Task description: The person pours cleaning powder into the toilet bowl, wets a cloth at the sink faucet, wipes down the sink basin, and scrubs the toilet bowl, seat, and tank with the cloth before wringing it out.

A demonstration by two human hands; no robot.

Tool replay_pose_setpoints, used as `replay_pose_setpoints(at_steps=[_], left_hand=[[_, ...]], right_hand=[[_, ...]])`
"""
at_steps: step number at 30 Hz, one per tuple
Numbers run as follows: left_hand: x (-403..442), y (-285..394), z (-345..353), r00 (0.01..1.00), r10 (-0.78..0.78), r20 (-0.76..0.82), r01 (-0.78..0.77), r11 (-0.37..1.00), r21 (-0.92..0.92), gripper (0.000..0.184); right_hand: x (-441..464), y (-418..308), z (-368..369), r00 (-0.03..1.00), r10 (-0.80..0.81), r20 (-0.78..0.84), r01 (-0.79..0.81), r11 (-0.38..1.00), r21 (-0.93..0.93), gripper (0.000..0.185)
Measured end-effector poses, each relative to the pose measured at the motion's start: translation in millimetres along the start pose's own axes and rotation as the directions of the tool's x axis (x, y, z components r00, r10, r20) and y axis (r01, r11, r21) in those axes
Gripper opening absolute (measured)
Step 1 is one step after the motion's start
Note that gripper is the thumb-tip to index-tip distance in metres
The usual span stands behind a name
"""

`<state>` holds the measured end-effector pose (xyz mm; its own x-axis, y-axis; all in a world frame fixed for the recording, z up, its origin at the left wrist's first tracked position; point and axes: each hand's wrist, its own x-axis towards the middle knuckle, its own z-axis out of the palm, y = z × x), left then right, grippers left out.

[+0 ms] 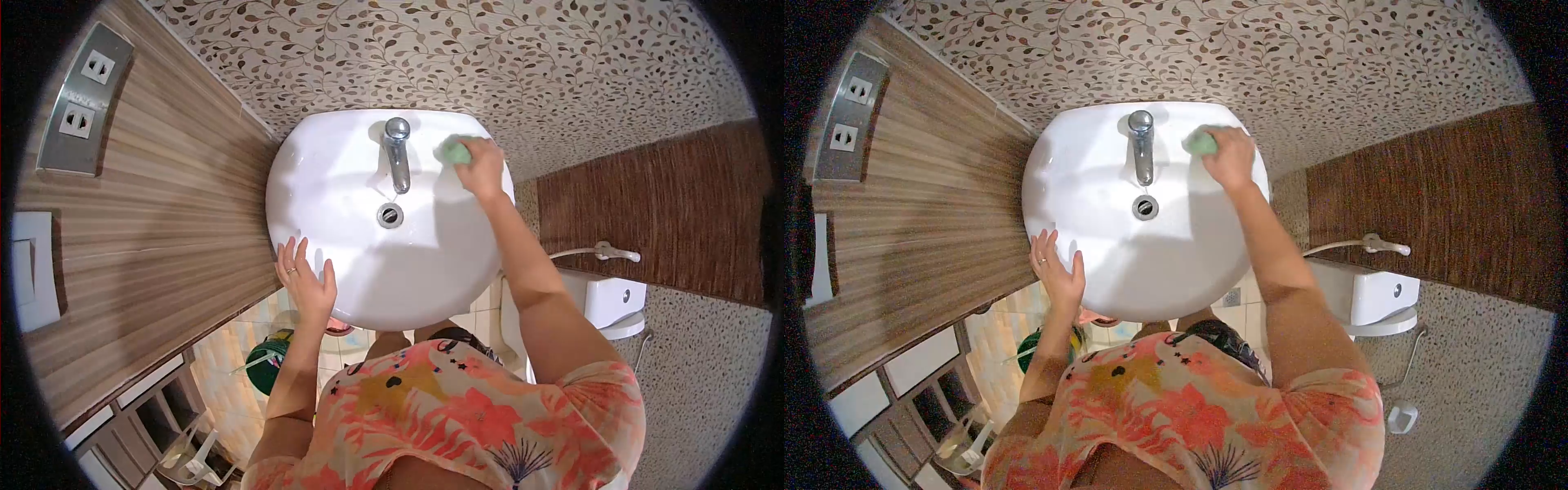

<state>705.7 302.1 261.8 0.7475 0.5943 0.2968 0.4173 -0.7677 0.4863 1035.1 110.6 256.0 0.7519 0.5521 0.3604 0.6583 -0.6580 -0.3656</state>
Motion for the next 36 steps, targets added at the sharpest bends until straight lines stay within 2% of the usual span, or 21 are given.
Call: replay_pose_setpoints(at_steps=[3, 4, 8, 9, 10, 12, 13, 14, 16, 18, 19, 21, 23, 26, 28, 29, 31, 32, 33, 34, 36], left_hand=[[-6, 2, 6, 0.999, -0.019, 0.033, 0.016, 0.996, 0.084, 0.059], [-4, 4, 7, 1.0, -0.016, 0.007, 0.016, 0.995, 0.102, 0.059], [-5, -3, 6, 0.998, -0.055, 0.009, 0.054, 0.992, 0.114, 0.065], [-3, -2, 5, 0.998, -0.057, 0.009, 0.056, 0.992, 0.115, 0.065], [-1, 3, 5, 0.997, -0.078, 0.023, 0.075, 0.991, 0.114, 0.068], [0, 5, 2, 0.993, -0.104, 0.05, 0.097, 0.989, 0.115, 0.071], [-1, 6, 2, 0.992, -0.111, 0.053, 0.104, 0.987, 0.123, 0.072], [1, 7, 3, 0.992, -0.117, 0.047, 0.11, 0.985, 0.131, 0.074], [1, 5, 6, 0.989, -0.135, 0.061, 0.124, 0.981, 0.147, 0.074], [1, 3, 6, 0.984, -0.153, 0.094, 0.136, 0.976, 0.169, 0.073], [0, 5, 5, 0.985, -0.148, 0.088, 0.133, 0.978, 0.159, 0.073], [0, 4, 1, 0.985, -0.137, 0.101, 0.12, 0.981, 0.151, 0.072], [4, 2, 0, 0.987, -0.126, 0.104, 0.111, 0.984, 0.142, 0.072], [-1, 0, 2, 0.989, -0.101, 0.108, 0.089, 0.989, 0.119, 0.071], [-2, -2, 5, 0.987, -0.138, 0.084, 0.132, 0.989, 0.072, 0.07], [-3, -4, 7, 0.986, -0.146, 0.079, 0.14, 0.987, 0.077, 0.065], [1, -6, 7, 0.982, -0.159, 0.101, 0.148, 0.983, 0.107, 0.062], [-1, -3, 7, 0.976, -0.181, 0.124, 0.164, 0.978, 0.131, 0.06], [-1, -2, 6, 0.977, -0.17, 0.125, 0.152, 0.978, 0.143, 0.055], [-3, -3, 8, 0.977, -0.174, 0.127, 0.156, 0.978, 0.136, 0.055], [-5, -8, 12, 0.98, -0.138, 0.146, 0.103, 0.968, 0.228, 0.054]], right_hand=[[35, -37, 43, 0.994, -0.054, -0.099, 0.071, 0.982, 0.175, 0.028], [43, -66, 32, 0.991, 0.054, 0.12, -0.043, 0.995, -0.088, 0.029], [6, -10, 29, 0.999, 0.008, -0.042, -0.005, 0.998, 0.067, 0.035], [-2, -1, 8, 0.983, 0.182, 0.016, -0.182, 0.983, 0.008, 0.039], [2, -8, 7, 0.984, 0.179, 0.022, -0.179, 0.984, 0.009, 0.039], [2, -24, 13, 0.926, 0.377, 0.026, -0.37, 0.919, -0.135, 0.039], [9, -35, 34, 0.96, 0.254, -0.118, -0.271, 0.948, -0.166, 0.037], [17, -47, 52, 0.98, 0.166, -0.113, -0.172, 0.984, -0.044, 0.037], [28, -82, 34, 0.96, 0.253, 0.12, -0.246, 0.966, -0.073, 0.043], [-1, -63, 22, 0.998, 0.033, 0.046, -0.033, 0.999, 0.014, 0.046], [-27, -45, 16, 0.999, 0.017, 0.033, -0.018, 0.999, 0.027, 0.047], [-96, -13, -9, 0.977, 0.015, 0.215, 0.019, 0.988, -0.156, 0.051], [-131, -54, -37, 0.797, 0.231, 0.558, 0.075, 0.879, -0.47, 0.052], [-136, -59, 14, 0.889, 0.163, 0.427, 0.085, 0.86, -0.504, 0.054], [-124, -70, 90, 0.961, 0.143, 0.235, -0.065, 0.948, -0.31, 0.052], [-119, -85, 126, 0.987, 0.019, 0.159, -0.002, 0.994, -0.106, 0.049], [-108, -177, 170, 0.992, 0.123, 0.036, -0.126, 0.986, 0.106, 0.055], [-112, -213, 174, 0.996, 0.087, -0.032, -0.073, 0.947, 0.312, 0.054], [-115, -249, 156, 0.968, 0.236, 0.083, -0.25, 0.894, 0.371, 0.054], [-136, -245, 143, 0.968, 0.234, 0.085, -0.249, 0.898, 0.364, 0.054], [-174, -214, 107, 0.923, -0.209, 0.322, -0.007, 0.83, 0.558, 0.051]])
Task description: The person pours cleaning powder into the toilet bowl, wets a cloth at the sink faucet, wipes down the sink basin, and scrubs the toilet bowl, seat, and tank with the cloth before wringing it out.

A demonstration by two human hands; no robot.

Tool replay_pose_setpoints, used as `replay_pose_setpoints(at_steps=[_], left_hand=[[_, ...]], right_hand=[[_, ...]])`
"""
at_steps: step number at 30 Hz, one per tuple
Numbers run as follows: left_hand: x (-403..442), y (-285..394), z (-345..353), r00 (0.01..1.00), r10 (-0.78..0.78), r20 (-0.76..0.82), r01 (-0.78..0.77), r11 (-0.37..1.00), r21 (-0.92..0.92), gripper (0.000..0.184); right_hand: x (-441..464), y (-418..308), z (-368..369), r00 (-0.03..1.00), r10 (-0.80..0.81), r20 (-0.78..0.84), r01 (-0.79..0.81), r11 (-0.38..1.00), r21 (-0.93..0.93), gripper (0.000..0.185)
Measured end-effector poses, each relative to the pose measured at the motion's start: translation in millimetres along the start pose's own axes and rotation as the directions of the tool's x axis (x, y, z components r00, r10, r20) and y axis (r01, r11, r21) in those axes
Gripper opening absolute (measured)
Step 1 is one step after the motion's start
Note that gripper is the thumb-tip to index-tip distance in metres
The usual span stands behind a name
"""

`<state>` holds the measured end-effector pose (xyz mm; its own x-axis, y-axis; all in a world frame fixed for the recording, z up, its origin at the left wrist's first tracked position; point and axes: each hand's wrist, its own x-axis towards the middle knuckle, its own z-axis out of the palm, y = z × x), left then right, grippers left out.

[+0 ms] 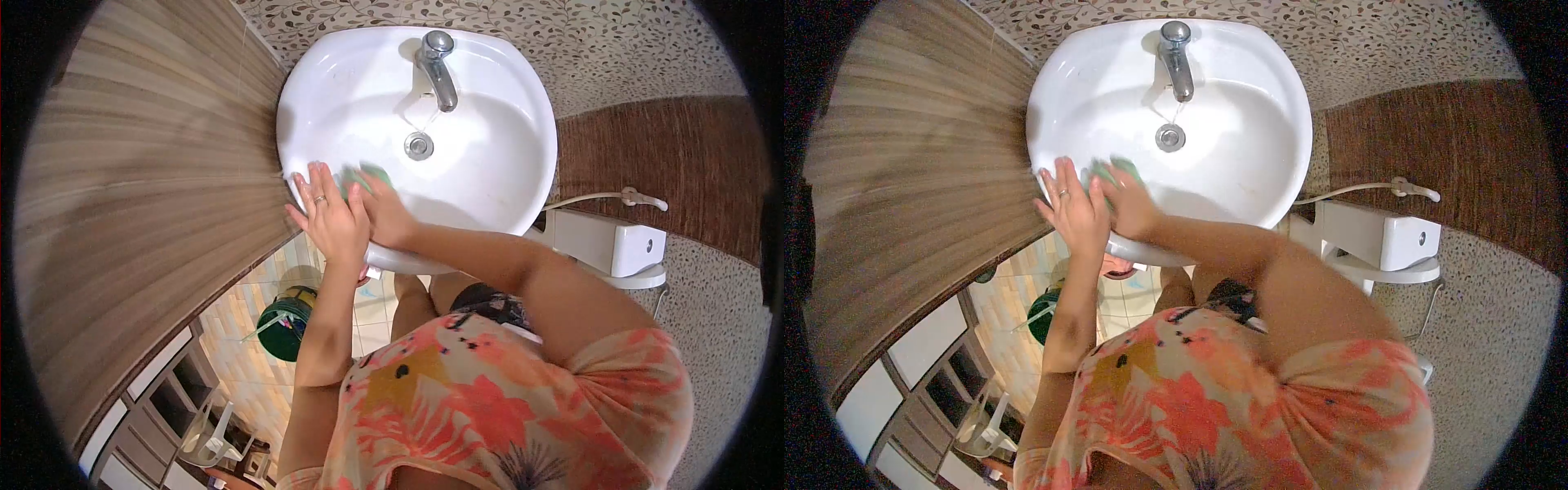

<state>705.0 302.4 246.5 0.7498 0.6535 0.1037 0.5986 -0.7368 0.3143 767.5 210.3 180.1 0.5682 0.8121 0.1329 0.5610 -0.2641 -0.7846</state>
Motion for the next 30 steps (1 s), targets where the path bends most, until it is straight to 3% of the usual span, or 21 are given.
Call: replay_pose_setpoints(at_steps=[2, 3, 4, 6, 9, 11, 12, 13, 14, 16, 17, 18, 19, 20, 22, 24, 26, 28, 30], left_hand=[[0, 1, -1, 1.0, -0.016, -0.002, 0.016, 1.0, 0.024, 0.053], [0, 2, -1, 1.0, -0.017, 0.003, 0.017, 0.999, 0.035, 0.053], [1, 3, 0, 1.0, -0.015, 0.008, 0.015, 0.999, 0.048, 0.054], [2, 4, -1, 1.0, -0.01, -0.001, 0.01, 0.995, 0.095, 0.052], [4, 3, 2, 1.0, -0.025, -0.008, 0.026, 0.992, 0.127, 0.051], [2, 4, 1, 0.999, -0.016, -0.035, 0.02, 0.993, 0.118, 0.051], [-2, 2, 4, 0.999, -0.039, -0.028, 0.042, 0.992, 0.122, 0.051], [-1, 0, 5, 0.999, -0.022, -0.043, 0.027, 0.99, 0.136, 0.051], [0, 0, 5, 0.998, 0.002, -0.056, 0.007, 0.989, 0.148, 0.051], [1, 0, 7, 0.997, -0.007, -0.081, 0.018, 0.991, 0.134, 0.05], [1, 0, 7, 0.997, -0.015, -0.079, 0.026, 0.991, 0.133, 0.05], [-1, -1, 7, 0.997, -0.027, -0.076, 0.036, 0.991, 0.132, 0.05], [-2, -1, 7, 0.997, -0.033, -0.075, 0.043, 0.99, 0.133, 0.05], [-2, 0, 7, 0.997, -0.035, -0.074, 0.045, 0.991, 0.127, 0.049], [0, 1, 5, 0.996, -0.034, -0.084, 0.044, 0.992, 0.121, 0.049], [0, 2, 3, 0.997, -0.042, -0.071, 0.051, 0.989, 0.139, 0.048], [2, 1, 4, 0.996, -0.039, -0.085, 0.05, 0.99, 0.134, 0.048], [1, 1, 4, 0.997, -0.038, -0.071, 0.047, 0.991, 0.129, 0.048], [0, 1, 3, 0.996, -0.028, -0.086, 0.039, 0.991, 0.124, 0.046]], right_hand=[[-52, 13, -70, 0.9, 0.008, 0.435, 0.084, 0.978, -0.193, 0.049], [-59, 30, -112, 0.841, 0.169, 0.514, -0.03, 0.963, -0.267, 0.049], [-56, 50, -147, 0.848, 0.24, 0.473, 0.095, 0.809, -0.58, 0.046], [-18, 90, -178, 0.923, 0.181, 0.34, 0.2, 0.531, -0.824, 0.045], [34, 111, -90, 0.977, 0.043, 0.208, 0.126, 0.672, -0.73, 0.053], [49, 89, -4, 0.985, -0.159, -0.067, 0.123, 0.921, -0.37, 0.055], [49, 29, 4, 0.997, 0.05, -0.062, -0.073, 0.885, -0.46, 0.056], [41, 9, 7, 0.989, 0.047, -0.139, -0.09, 0.941, -0.326, 0.049], [23, 9, 3, 0.99, 0.041, -0.132, -0.082, 0.942, -0.325, 0.049], [-21, 28, -29, 0.971, -0.203, 0.126, 0.221, 0.963, -0.157, 0.041], [-49, 48, -56, 0.95, -0.157, 0.27, 0.179, 0.982, -0.058, 0.038], [-60, 52, -106, 0.897, -0.069, 0.437, 0.169, 0.966, -0.194, 0.039], [-48, 40, -157, 0.808, 0.191, 0.558, 0.051, 0.92, -0.389, 0.035], [-40, 72, -180, 0.807, 0.263, 0.529, 0.18, 0.742, -0.645, 0.032], [-10, 74, -208, 0.851, 0.329, 0.41, 0.171, 0.563, -0.808, 0.031], [7, 101, -158, 0.848, 0.342, 0.405, 0.11, 0.634, -0.765, 0.033], [17, 92, -79, 0.956, 0.261, 0.134, -0.121, 0.768, -0.629, 0.04], [23, 29, -31, 0.95, 0.309, 0.04, -0.271, 0.883, -0.383, 0.047], [10, -8, -45, 0.91, 0.392, 0.137, -0.317, 0.869, -0.38, 0.051]])
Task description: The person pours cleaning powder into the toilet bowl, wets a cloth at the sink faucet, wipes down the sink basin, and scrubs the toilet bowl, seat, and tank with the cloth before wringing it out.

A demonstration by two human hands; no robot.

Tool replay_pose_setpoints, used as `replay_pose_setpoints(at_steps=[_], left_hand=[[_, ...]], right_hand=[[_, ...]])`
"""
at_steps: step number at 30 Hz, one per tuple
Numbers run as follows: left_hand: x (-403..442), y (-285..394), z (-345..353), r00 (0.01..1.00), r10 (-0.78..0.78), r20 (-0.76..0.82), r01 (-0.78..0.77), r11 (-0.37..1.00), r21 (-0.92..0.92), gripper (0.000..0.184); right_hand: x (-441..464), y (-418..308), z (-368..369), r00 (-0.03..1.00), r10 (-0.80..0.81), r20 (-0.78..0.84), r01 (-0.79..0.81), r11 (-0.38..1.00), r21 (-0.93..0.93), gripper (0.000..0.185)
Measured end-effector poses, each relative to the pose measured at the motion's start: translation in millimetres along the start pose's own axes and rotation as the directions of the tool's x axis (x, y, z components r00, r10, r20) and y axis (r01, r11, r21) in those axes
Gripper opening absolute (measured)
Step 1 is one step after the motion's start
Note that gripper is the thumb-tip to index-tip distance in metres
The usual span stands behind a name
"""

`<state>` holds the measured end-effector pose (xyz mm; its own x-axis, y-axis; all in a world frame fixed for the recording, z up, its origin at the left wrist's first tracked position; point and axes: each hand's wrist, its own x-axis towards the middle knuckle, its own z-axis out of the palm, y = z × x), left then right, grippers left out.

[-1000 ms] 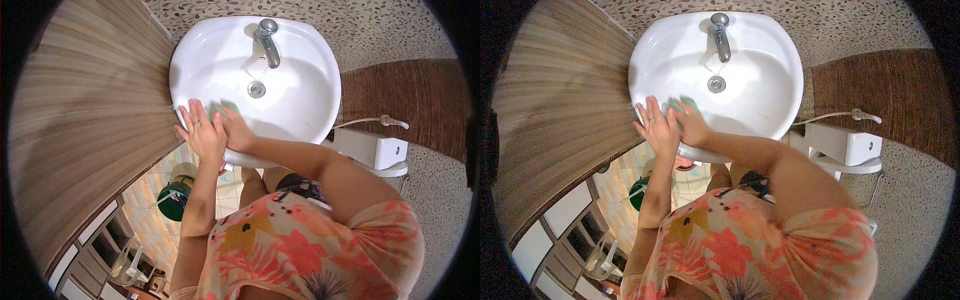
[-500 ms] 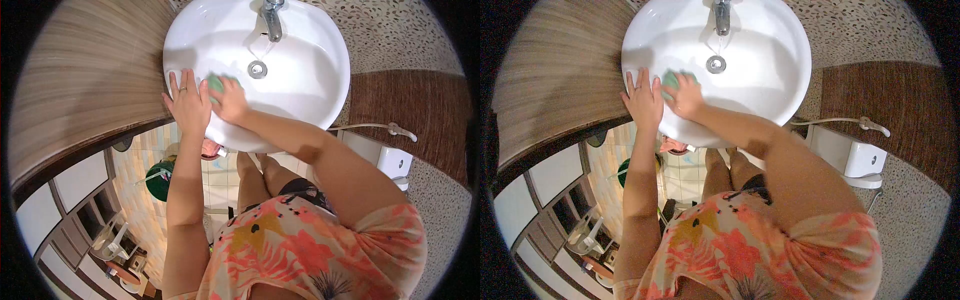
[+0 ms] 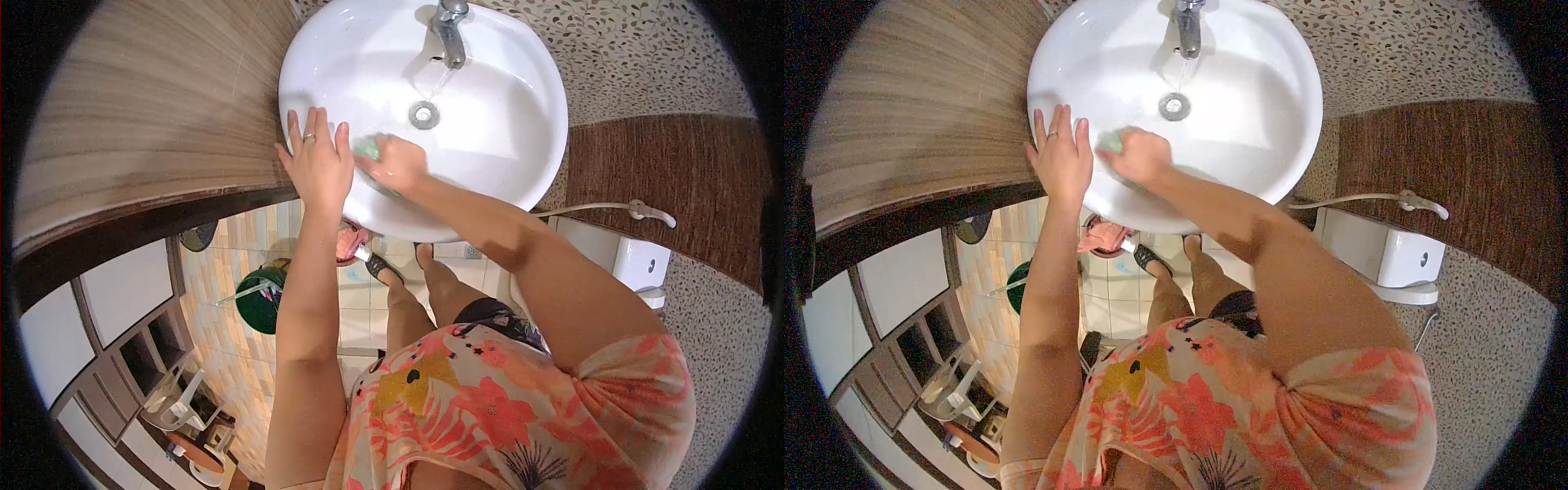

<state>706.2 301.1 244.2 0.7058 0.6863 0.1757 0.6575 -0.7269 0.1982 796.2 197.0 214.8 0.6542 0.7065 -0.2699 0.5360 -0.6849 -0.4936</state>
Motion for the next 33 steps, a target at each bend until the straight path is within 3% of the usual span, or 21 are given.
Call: replay_pose_setpoints(at_steps=[2, 4, 6, 7, 9, 10, 12, 14, 15, 16, 17, 18, 20, 22, 24, 25, 27, 28, 30, 33], left_hand=[[-1, -1, 1, 1.0, 0.002, -0.002, -0.002, 1.0, -0.011, 0.046], [1, -3, 0, 1.0, 0.01, -0.025, -0.01, 1.0, -0.021, 0.045], [0, -3, -1, 1.0, -0.009, -0.009, 0.008, 0.997, -0.079, 0.045], [-1, -5, 1, 1.0, -0.001, -0.028, -0.002, 0.995, -0.102, 0.044], [-1, -4, 2, 1.0, -0.003, -0.027, 0.0, 0.994, -0.114, 0.045], [0, -4, 0, 1.0, -0.004, -0.027, 0.0, 0.993, -0.122, 0.045], [2, -5, 1, 0.999, -0.023, -0.03, 0.018, 0.988, -0.152, 0.045], [0, -5, 1, 0.999, -0.031, -0.024, 0.026, 0.978, -0.207, 0.046], [1, -4, -3, 0.999, -0.035, 0.034, 0.041, 0.979, -0.199, 0.048], [1, -3, -4, 0.999, -0.036, 0.024, 0.04, 0.979, -0.202, 0.048], [1, -2, -3, 0.998, -0.061, -0.031, 0.05, 0.958, -0.281, 0.05], [2, -3, -2, 0.992, -0.088, -0.087, 0.052, 0.933, -0.356, 0.053], [6, -6, -2, 0.994, -0.104, -0.021, 0.091, 0.935, -0.343, 0.059], [4, -6, -3, 0.996, -0.086, 0.005, 0.084, 0.949, -0.303, 0.06], [3, -5, -3, 0.997, -0.078, 0.012, 0.079, 0.953, -0.291, 0.06], [3, -5, -5, 0.998, -0.069, 0.01, 0.069, 0.959, -0.275, 0.06], [3, -7, -6, 0.997, -0.079, 0.007, 0.077, 0.957, -0.279, 0.06], [4, -6, -4, 0.996, -0.09, 0.021, 0.092, 0.954, -0.285, 0.06], [5, -4, -5, 0.996, -0.087, 0.018, 0.089, 0.955, -0.282, 0.061], [5, -4, -6, 0.992, -0.11, 0.064, 0.124, 0.95, -0.286, 0.061]], right_hand=[[-34, 23, -23, 0.952, 0.009, 0.307, 0.015, 0.997, -0.076, 0.055], [-54, 83, -43, 0.971, -0.12, 0.208, 0.178, 0.94, -0.291, 0.054], [-34, 123, -69, 0.985, -0.162, 0.052, 0.149, 0.675, -0.723, 0.05], [-16, 123, -66, 0.986, -0.162, 0.049, 0.147, 0.674, -0.724, 0.05], [24, 114, -45, 0.988, -0.035, -0.152, -0.067, 0.784, -0.617, 0.049], [38, 102, -11, 0.953, -0.023, -0.302, -0.156, 0.818, -0.554, 0.047], [75, 81, 67, 0.861, -0.089, -0.501, -0.159, 0.888, -0.432, 0.052], [69, -2, 76, 0.81, 0.034, -0.585, -0.082, 0.995, -0.056, 0.054], [73, -28, 74, 0.85, 0.188, -0.493, -0.094, 0.973, 0.209, 0.056], [84, -43, 77, 0.804, 0.078, -0.589, 0.183, 0.911, 0.37, 0.055], [96, -51, 76, 0.724, 0.002, -0.69, 0.451, 0.755, 0.476, 0.055], [105, -61, 59, 0.719, -0.002, -0.695, 0.461, 0.749, 0.475, 0.055], [127, -82, 11, 0.486, -0.396, -0.779, 0.618, 0.786, -0.013, 0.053], [180, -65, -23, 0.546, -0.431, -0.718, 0.491, 0.859, -0.143, 0.037], [197, -46, -63, 0.624, -0.286, -0.727, 0.357, 0.932, -0.06, 0.024], [195, -44, -65, 0.616, -0.286, -0.734, 0.357, 0.932, -0.064, 0.024], [189, -46, -62, 0.621, -0.116, -0.775, 0.056, 0.993, -0.104, 0.016], [176, -63, -50, 0.731, -0.188, -0.656, 0.046, 0.973, -0.227, 0.019], [141, -82, -29, 0.543, -0.4, -0.738, 0.331, 0.91, -0.25, 0.021], [160, -38, -51, 0.6, -0.402, -0.692, 0.284, 0.915, -0.286, 0.023]])
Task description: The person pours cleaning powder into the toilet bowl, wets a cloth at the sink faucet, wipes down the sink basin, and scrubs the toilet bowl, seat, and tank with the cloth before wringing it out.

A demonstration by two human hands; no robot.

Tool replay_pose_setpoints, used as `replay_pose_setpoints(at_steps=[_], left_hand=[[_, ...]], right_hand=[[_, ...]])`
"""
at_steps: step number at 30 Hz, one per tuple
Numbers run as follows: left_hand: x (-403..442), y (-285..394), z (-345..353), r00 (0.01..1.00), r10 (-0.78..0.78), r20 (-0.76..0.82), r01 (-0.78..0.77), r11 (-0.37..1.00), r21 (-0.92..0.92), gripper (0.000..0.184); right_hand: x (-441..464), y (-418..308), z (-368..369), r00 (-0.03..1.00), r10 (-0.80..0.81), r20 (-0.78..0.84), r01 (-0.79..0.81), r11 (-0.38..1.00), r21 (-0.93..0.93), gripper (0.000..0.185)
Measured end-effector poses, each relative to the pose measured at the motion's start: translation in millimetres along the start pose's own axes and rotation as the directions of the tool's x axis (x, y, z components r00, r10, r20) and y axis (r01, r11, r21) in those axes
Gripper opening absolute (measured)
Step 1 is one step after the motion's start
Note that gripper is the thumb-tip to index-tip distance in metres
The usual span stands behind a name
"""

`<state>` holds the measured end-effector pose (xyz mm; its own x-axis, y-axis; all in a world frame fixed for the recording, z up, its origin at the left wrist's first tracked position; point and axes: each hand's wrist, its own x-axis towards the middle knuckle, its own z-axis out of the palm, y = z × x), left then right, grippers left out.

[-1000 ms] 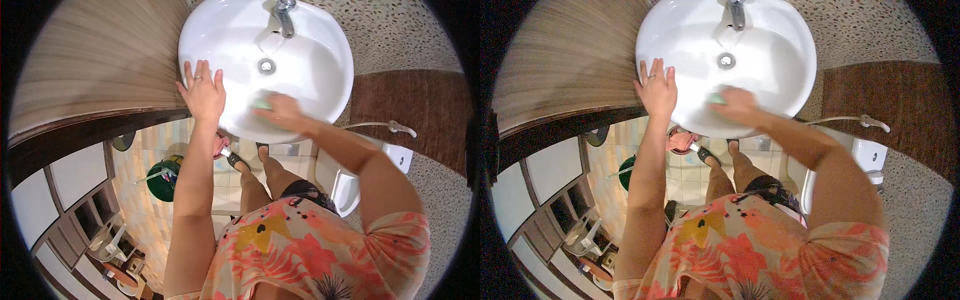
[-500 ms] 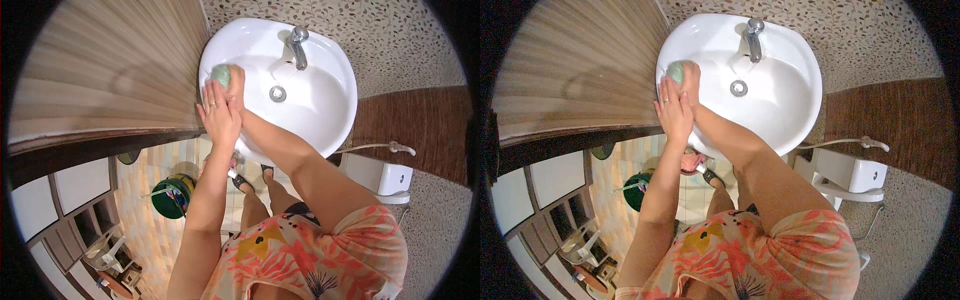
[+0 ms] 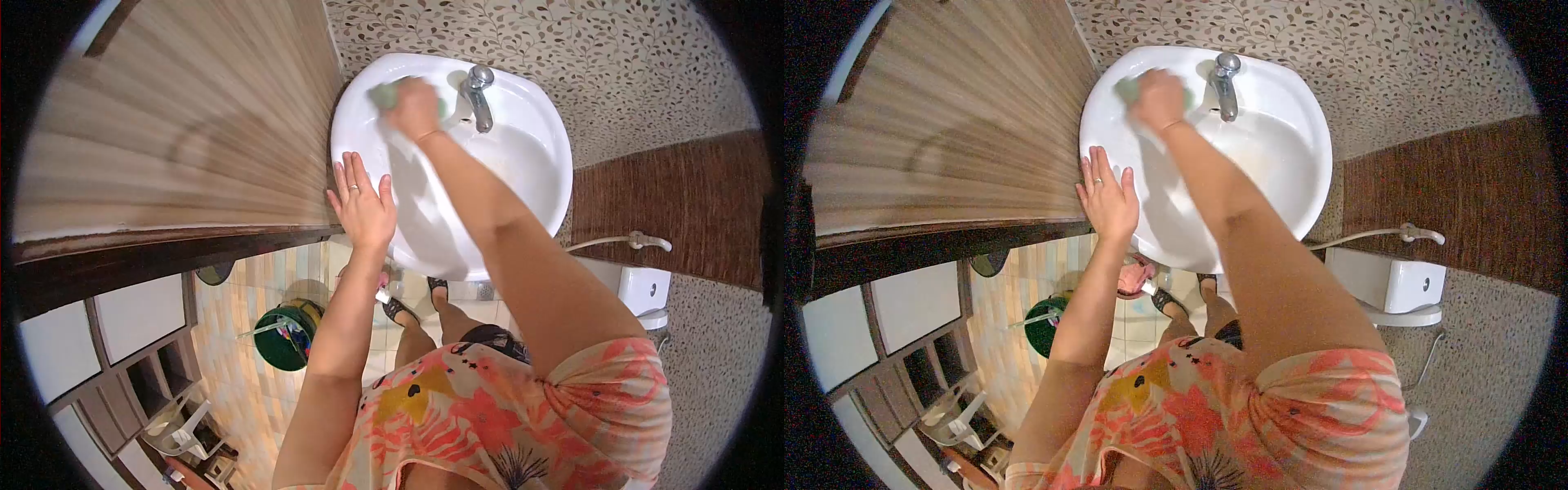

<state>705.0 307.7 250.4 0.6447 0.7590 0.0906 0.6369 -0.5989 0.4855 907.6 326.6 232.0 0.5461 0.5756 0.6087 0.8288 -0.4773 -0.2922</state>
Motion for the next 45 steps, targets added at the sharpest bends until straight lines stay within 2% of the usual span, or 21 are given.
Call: replay_pose_setpoints(at_steps=[3, 5, 7, 9, 11, 13, 15, 17, 19, 21, 23, 25, 26, 27, 29, 31, 33, 37, 39, 41, 45], left_hand=[[-1, 0, -2, 1.0, 0.008, -0.003, -0.008, 1.0, -0.011, 0.061], [1, -2, 1, 1.0, 0.01, -0.012, -0.01, 1.0, -0.004, 0.062], [-1, -2, 1, 0.999, 0.03, -0.031, -0.03, 0.999, -0.018, 0.062], [1, 0, 1, 0.999, 0.017, -0.029, -0.018, 0.999, -0.045, 0.062], [-2, 0, -2, 0.999, 0.023, -0.026, -0.024, 0.998, -0.059, 0.062], [0, -1, -1, 1.0, 0.018, -0.026, -0.02, 0.994, -0.106, 0.063], [2, -5, 1, 1.0, 0.017, -0.023, -0.019, 0.995, -0.098, 0.067], [-2, -10, 5, 0.993, 0.057, -0.1, -0.074, 0.981, -0.179, 0.069], [-3, -14, 6, 0.993, 0.044, -0.114, -0.073, 0.961, -0.267, 0.07], [-3, -18, 9, 0.963, 0.061, -0.261, -0.163, 0.907, -0.389, 0.065], [-5, -18, 12, 0.942, 0.037, -0.334, -0.219, 0.822, -0.526, 0.063], [-3, -14, 6, 0.974, 0.072, -0.214, -0.113, 0.976, -0.187, 0.065], [-1, -13, 8, 0.977, 0.064, -0.204, -0.106, 0.973, -0.203, 0.062], [-1, -12, 7, 0.981, 0.059, -0.183, -0.097, 0.974, -0.204, 0.062], [2, -11, 5, 0.986, 0.067, -0.151, -0.09, 0.984, -0.153, 0.058], [6, -12, 8, 0.981, 0.047, -0.19, -0.084, 0.978, -0.192, 0.054], [7, -19, 12, 0.96, 0.085, -0.265, -0.149, 0.962, -0.231, 0.051], [3, -32, 17, 0.95, 0.082, -0.301, -0.196, 0.907, -0.373, 0.04], [-3, -52, 20, 0.941, 0.123, -0.314, -0.275, 0.817, -0.506, 0.036], [-30, -82, 7, 0.956, 0.129, -0.265, -0.261, 0.787, -0.558, 0.032], [-130, -180, -10, 0.929, -0.354, -0.106, 0.176, 0.677, -0.715, 0.025]], right_hand=[[21, 28, -16, 0.982, 0.179, 0.06, -0.175, 0.982, -0.072, 0.027], [27, 0, -2, 0.909, 0.363, -0.207, -0.409, 0.873, -0.266, 0.031], [27, -52, 16, 0.848, 0.505, 0.162, -0.472, 0.858, -0.204, 0.036], [-3, -84, 14, 0.992, 0.12, 0.029, -0.121, 0.991, 0.048, 0.046], [6, -47, 15, 0.991, 0.009, 0.137, -0.033, 0.985, 0.168, 0.048], [30, -17, -4, 0.945, 0.135, 0.297, -0.106, 0.988, -0.115, 0.048], [45, -4, -6, 0.89, 0.454, 0.041, -0.443, 0.884, -0.151, 0.045], [39, -28, 17, 0.905, 0.403, -0.133, -0.421, 0.893, -0.161, 0.037], [16, -78, 0, 0.873, 0.273, 0.403, -0.332, 0.94, 0.081, 0.036], [-62, -98, -8, 0.988, -0.039, 0.149, -0.032, 0.894, 0.447, 0.04], [-155, -72, -29, 0.913, 0.083, 0.399, -0.355, 0.645, 0.677, 0.047], [-193, -13, -111, 0.662, -0.13, 0.738, -0.3, 0.857, 0.42, 0.052], [-190, 21, -139, 0.445, -0.124, 0.887, -0.252, 0.933, 0.256, 0.056], [-172, 37, -172, 0.289, 0.057, 0.956, -0.129, 0.991, -0.02, 0.059], [-161, 84, -170, 0.438, 0.161, 0.884, 0.162, 0.953, -0.254, 0.061], [-154, 108, -117, 0.579, 0.185, 0.794, 0.202, 0.911, -0.36, 0.063], [-152, 101, -54, 0.76, 0.081, 0.645, 0.18, 0.927, -0.328, 0.062], [-147, 33, 19, 0.932, 0.21, 0.294, -0.137, 0.959, -0.249, 0.052], [-148, 57, 21, 0.925, -0.249, 0.288, 0.316, 0.924, -0.217, 0.044], [-148, 84, -20, 0.802, -0.448, 0.394, 0.458, 0.886, 0.076, 0.045], [-162, 136, -82, 0.659, -0.13, 0.741, 0.455, 0.854, -0.254, 0.054]])
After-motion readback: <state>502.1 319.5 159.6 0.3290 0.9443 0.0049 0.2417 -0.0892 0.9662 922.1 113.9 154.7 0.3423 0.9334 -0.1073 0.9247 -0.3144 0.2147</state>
